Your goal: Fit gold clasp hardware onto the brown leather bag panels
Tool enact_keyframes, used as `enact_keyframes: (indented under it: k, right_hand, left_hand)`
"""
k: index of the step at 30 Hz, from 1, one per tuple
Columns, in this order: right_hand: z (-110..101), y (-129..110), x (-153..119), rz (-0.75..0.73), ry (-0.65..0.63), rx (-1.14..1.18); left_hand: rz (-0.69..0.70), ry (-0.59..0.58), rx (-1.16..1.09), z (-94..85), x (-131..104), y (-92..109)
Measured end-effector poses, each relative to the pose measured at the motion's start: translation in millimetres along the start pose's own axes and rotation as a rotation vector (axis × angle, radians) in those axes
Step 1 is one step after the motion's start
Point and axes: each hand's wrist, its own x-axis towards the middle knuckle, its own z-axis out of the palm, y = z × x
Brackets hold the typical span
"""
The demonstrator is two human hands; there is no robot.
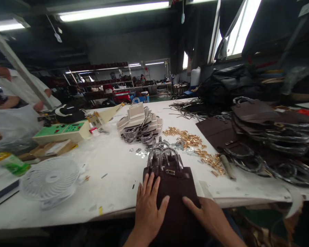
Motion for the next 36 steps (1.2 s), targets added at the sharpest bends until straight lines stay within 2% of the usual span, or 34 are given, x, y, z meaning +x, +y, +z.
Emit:
enact_keyframes:
  k: [2, 3, 5, 6, 8, 11, 13, 17, 20, 22, 24, 25, 27, 28, 31, 34, 36]
  right_hand:
    - [-12.2, 3.8, 6.5, -0.050, 0.122, -0.200]
    - [-15.4, 2.3, 10.9, -0.129, 0.217, -0.228]
    - [-13.0, -8.1, 24.5, -0.366, 0.362, -0.210]
    - [-7.6, -15.7, 34.0, -0.479, 0.376, -0.203]
    - [8.7, -31.3, 57.0, -0.611, 0.276, -0.208]
    - [32.5, -45.9, 90.5, -0.595, 0.095, -0.190]
    - [41.0, -48.9, 103.4, -0.561, 0.040, -0.174]
    - [39.5, -49.4, 99.9, -0.596, 0.074, -0.157]
    - [22.4, -42.0, 86.6, -0.658, 0.172, -0.133]
    - [1.6, -26.4, 82.3, -0.624, 0.286, -0.133]
    - [-24.1, -0.9, 84.3, -0.489, 0.403, -0.190]
    - [-36.9, 14.1, 87.3, -0.388, 0.418, -0.246]
    - [-58.5, 43.8, 95.6, -0.176, 0.379, -0.404]
    - [-66.0, 56.6, 100.3, -0.120, 0.337, -0.469]
    - [-75.2, 80.8, 112.7, -0.067, 0.231, -0.547]
    - [-75.4, 83.5, 118.2, -0.074, 0.174, -0.511]
    - [-76.1, 73.6, 115.2, -0.086, 0.170, -0.429]
  left_hand:
    - [0.058, 0.013, 0.025, -2.0, -3.1, -6.6]
    - [0.089, 0.025, 0.034, -3.8, -2.4, -9.9]
    - [0.142, 0.061, 0.042, -6.0, 5.4, -16.6]
    - [0.168, 0.072, 0.044, -5.4, 11.9, -20.0]
    - [0.226, 0.066, 0.047, 0.2, 27.2, -27.3]
    - [0.253, 0.014, 0.059, 15.4, 45.2, -37.8]
    - [0.215, -0.006, 0.053, 24.0, 50.0, -42.9]
    - [0.195, -0.005, 0.015, 27.6, 47.4, -46.3]
    - [0.207, 0.012, -0.001, 22.9, 43.5, -45.8]
    - [0.197, 0.012, -0.022, 19.7, 42.4, -45.2]
    - [0.168, 0.020, -0.066, 17.7, 42.1, -44.0]
    - [0.146, 0.036, -0.095, 17.0, 41.9, -43.1]
    - [0.075, 0.095, -0.156, 16.0, 40.7, -40.9]
    - [0.032, 0.128, -0.186, 15.5, 39.6, -39.8]
    - [-0.073, 0.203, -0.230, 12.9, 34.5, -38.6]
    - [-0.107, 0.214, -0.205, 8.3, 29.3, -41.1]
    - [-0.123, 0.197, -0.192, 4.6, 27.3, -43.3]
